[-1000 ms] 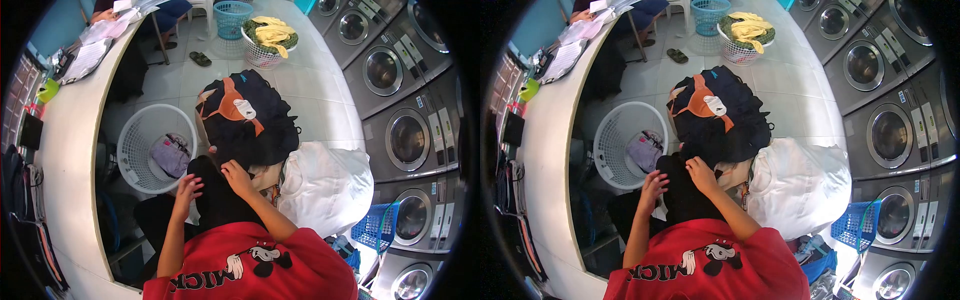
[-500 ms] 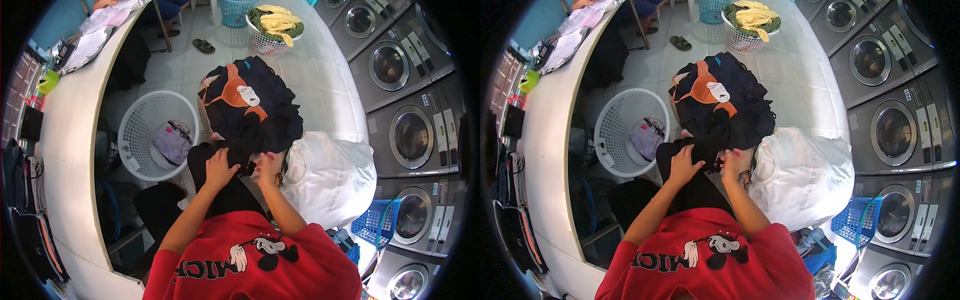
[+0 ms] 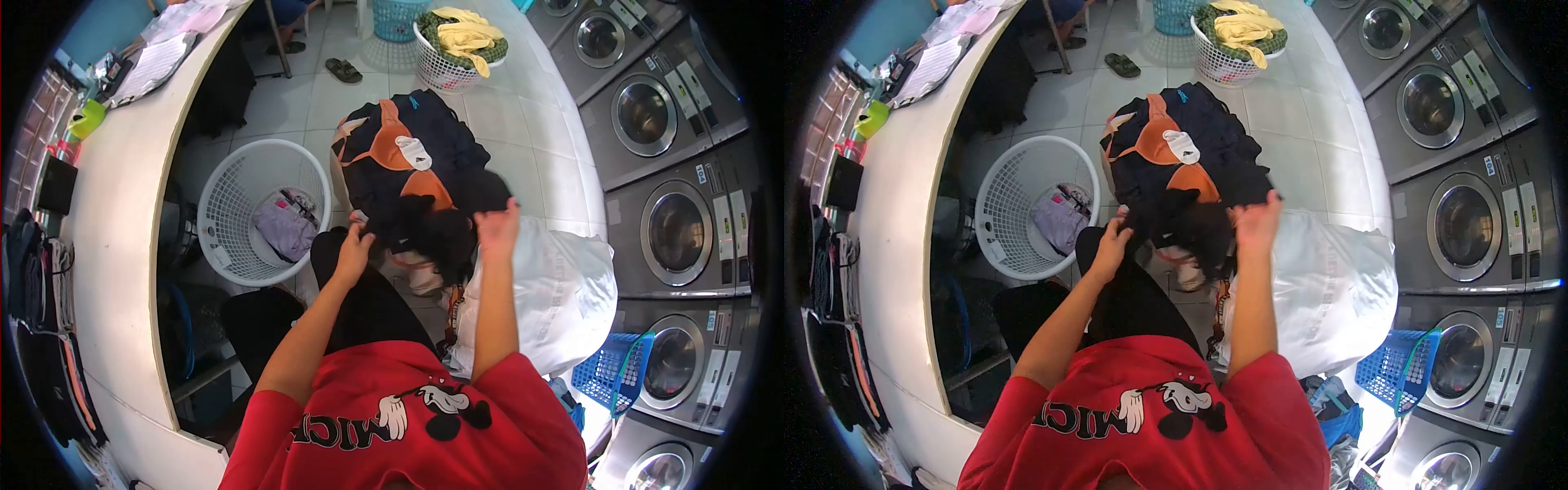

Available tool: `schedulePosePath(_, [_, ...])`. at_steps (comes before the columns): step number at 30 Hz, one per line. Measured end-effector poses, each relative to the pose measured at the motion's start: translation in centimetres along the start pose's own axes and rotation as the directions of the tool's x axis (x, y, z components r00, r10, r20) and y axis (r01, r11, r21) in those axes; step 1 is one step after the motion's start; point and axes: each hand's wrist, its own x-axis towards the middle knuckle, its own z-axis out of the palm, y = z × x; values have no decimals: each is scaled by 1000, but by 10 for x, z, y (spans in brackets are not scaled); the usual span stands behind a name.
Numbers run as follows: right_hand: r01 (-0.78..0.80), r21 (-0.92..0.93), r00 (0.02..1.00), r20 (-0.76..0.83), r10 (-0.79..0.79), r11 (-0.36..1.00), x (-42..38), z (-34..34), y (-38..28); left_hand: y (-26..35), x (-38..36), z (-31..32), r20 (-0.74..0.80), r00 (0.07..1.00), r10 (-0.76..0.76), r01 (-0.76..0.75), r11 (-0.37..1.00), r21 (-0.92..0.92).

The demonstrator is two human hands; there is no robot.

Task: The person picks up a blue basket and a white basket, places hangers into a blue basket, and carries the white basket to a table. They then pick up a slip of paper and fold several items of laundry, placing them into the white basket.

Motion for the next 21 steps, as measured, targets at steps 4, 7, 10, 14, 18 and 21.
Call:
schedulePosePath(4, [140, 49, 987, 72, -143, 989, -5, 46, -66, 33, 21, 2, 18, 994, 109, -107, 989, -98])
schedulePosePath(7, [277, 15, 942, 193, -275, 961, -37, 98, -89, 86, 36, 16, 81, 963, 256, -254, 967, -29])
schedulePosePath(10, [336, 45, 902, 272, -335, 941, -65, 140, -102, 93, 63, 38, 165, 916, 366, -379, 924, 57])
schedulePosePath(14, [237, 123, 839, 474, -267, 964, -91, 177, -97, 152, 29, 34, 290, 852, 437, -320, 871, -372])
schedulePosePath(18, [-20, 127, 738, 671, -71, 992, -111, 197, -71, 202, -18, 5, 393, 667, 633, -597, 770, -227])
schedulePosePath(21, [-4, -92, 768, 638, 62, 996, -101, 210, -49, 202, -26, -19, 430, 764, 481, -486, 867, -105])
